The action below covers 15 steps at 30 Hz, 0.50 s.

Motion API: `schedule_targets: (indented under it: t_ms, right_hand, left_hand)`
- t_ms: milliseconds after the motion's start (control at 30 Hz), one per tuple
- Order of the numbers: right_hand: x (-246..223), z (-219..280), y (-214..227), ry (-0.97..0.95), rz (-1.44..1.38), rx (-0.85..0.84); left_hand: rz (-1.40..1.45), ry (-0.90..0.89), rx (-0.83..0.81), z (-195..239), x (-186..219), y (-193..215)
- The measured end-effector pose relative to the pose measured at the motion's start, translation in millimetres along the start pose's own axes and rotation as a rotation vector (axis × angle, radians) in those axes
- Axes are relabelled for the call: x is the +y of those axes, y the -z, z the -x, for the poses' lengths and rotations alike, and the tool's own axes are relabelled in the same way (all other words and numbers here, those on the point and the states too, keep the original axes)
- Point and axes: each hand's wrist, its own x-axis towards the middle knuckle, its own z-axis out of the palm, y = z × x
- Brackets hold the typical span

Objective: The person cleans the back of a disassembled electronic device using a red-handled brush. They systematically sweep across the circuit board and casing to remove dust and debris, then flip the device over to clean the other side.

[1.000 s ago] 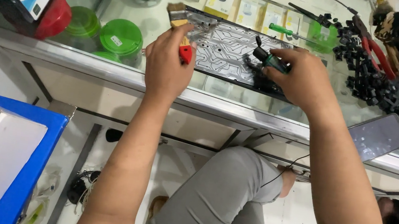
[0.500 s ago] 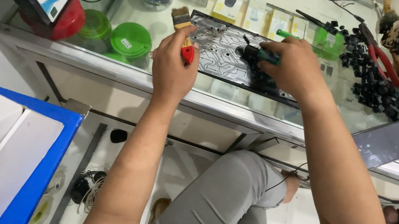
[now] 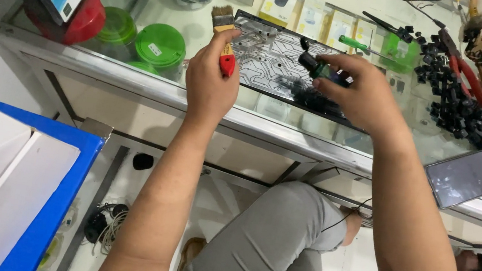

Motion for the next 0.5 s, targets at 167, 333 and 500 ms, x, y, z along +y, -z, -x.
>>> schedule_targets:
  t_ms: [167,333,500]
  right_hand:
    - [8,-2,-23,0.04,0.185,-0.061]
    - [3,-4,-28,0.054,0.277,-0.094]
    - [0,-6,-26,-0.05,0.001,-0.049]
  left_hand:
    - [0.042,0.014,0.033,0,-4,1]
    - [0.043,0.002,0.06,0,-4,1]
    - [0.081,0.005,0.077,1,-6,0]
